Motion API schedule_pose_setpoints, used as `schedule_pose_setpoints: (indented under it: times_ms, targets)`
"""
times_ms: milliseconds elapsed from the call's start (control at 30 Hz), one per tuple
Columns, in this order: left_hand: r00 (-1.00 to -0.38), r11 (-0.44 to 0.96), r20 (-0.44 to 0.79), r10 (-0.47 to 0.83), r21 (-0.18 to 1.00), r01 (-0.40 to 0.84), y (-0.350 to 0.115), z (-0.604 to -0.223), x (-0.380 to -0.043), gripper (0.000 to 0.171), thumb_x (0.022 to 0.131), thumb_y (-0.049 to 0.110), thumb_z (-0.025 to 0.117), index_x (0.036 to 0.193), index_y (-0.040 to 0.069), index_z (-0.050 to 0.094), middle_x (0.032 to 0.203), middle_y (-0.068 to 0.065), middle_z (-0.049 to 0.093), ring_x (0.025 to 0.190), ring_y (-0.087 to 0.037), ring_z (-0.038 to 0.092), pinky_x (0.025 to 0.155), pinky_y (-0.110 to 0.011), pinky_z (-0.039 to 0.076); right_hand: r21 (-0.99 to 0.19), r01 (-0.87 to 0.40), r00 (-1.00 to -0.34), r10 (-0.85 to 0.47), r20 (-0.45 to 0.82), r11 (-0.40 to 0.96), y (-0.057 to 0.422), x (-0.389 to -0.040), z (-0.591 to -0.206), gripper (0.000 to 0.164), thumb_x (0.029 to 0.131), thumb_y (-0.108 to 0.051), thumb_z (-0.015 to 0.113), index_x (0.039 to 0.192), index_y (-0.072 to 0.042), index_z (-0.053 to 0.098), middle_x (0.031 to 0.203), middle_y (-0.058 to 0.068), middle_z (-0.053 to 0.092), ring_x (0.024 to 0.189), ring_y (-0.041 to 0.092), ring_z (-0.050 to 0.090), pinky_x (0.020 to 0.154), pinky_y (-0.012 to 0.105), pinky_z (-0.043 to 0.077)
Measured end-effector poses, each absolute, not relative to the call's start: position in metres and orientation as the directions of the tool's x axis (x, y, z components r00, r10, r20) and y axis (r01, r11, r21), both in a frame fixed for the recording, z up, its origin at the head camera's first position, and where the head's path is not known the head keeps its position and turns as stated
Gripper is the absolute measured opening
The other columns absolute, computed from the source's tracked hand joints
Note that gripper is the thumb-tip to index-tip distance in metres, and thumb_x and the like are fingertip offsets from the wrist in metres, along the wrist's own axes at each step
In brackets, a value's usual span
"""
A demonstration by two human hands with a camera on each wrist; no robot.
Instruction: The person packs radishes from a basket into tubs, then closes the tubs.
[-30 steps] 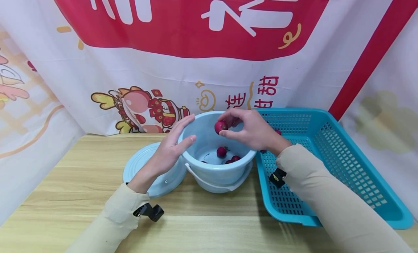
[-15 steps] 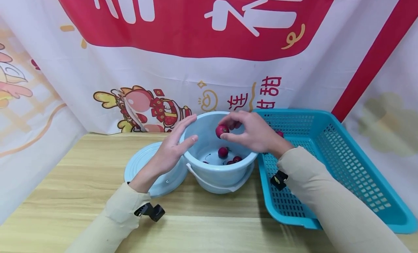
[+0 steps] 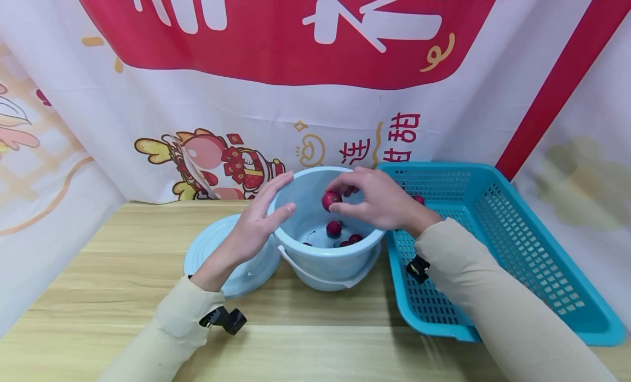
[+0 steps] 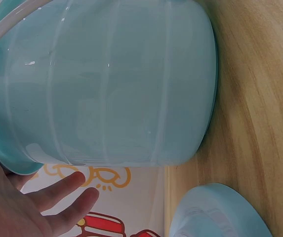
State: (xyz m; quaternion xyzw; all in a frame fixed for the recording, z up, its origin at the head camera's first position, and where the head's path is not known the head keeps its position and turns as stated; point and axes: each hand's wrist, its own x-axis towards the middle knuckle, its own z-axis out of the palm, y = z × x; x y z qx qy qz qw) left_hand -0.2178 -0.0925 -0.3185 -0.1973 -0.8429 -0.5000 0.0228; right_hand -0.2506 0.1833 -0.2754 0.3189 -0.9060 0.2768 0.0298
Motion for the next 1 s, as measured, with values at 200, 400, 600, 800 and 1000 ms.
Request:
schedule_pose_setpoints:
  times_ms: [200,400,600,800,1000]
  targets:
    - [-0.916,0.407,0.248,0.316,0.836,0.367,-0.0918,-0.3186,-0.2178,0.065,0.107,0.043,0.055,0.167,0.03,0.033,0.175,0.014,0.025,0.164,-0.019,0.023,0.129,-0.068,0.025,-0.478,-0.595,-0.795,-0.561,0.231,0.647,0.1835,-0.2507,-0.2741,0.043,0.092,-0.032,0.083,0.132,-0.019,0.073,0.122,0.003,0.073,0.111,0.021,0.066,0.092,0.048,0.061]
    - [-0.912,0.401,0.255,0.323,0.836,0.375,-0.0887,-0.3198,-0.2181,0.066,0.106,0.045,0.055,0.167,0.029,0.033,0.175,0.013,0.026,0.164,-0.018,0.022,0.13,-0.067,0.024,-0.483,-0.594,-0.796,-0.556,0.239,0.643,0.1866,-0.2514,-0.2764,0.042,0.091,-0.029,0.084,0.131,-0.019,0.074,0.121,0.002,0.073,0.11,0.02,0.066,0.091,0.047,0.06]
    - [-0.914,0.406,0.25,0.32,0.835,0.371,-0.0884,-0.3198,-0.2179,0.066,0.106,0.046,0.054,0.167,0.029,0.034,0.175,0.013,0.026,0.164,-0.019,0.022,0.129,-0.068,0.024,-0.506,-0.609,-0.783,-0.565,0.261,0.61,0.1886,-0.252,-0.278,0.04,0.093,-0.025,0.083,0.131,-0.017,0.074,0.123,0.003,0.075,0.109,0.022,0.069,0.092,0.044,0.06]
    - [-0.921,0.432,0.236,0.311,0.828,0.358,-0.0942,-0.3176,-0.2165,0.066,0.106,0.045,0.055,0.167,0.03,0.033,0.175,0.013,0.025,0.164,-0.02,0.023,0.128,-0.069,0.025,-0.533,-0.612,-0.78,-0.558,0.283,0.584,0.1842,-0.2544,-0.2817,0.036,0.093,-0.026,0.082,0.127,-0.017,0.076,0.12,0.002,0.075,0.106,0.018,0.069,0.09,0.04,0.06]
    - [-0.912,0.417,0.252,0.325,0.827,0.377,-0.0941,-0.3188,-0.2182,0.066,0.107,0.042,0.056,0.167,0.028,0.033,0.176,0.012,0.025,0.165,-0.02,0.022,0.13,-0.067,0.024,-0.577,-0.574,-0.809,-0.513,0.287,0.581,0.1873,-0.2548,-0.2807,0.033,0.095,-0.027,0.081,0.126,-0.019,0.076,0.117,0.001,0.076,0.104,0.018,0.069,0.087,0.038,0.062]
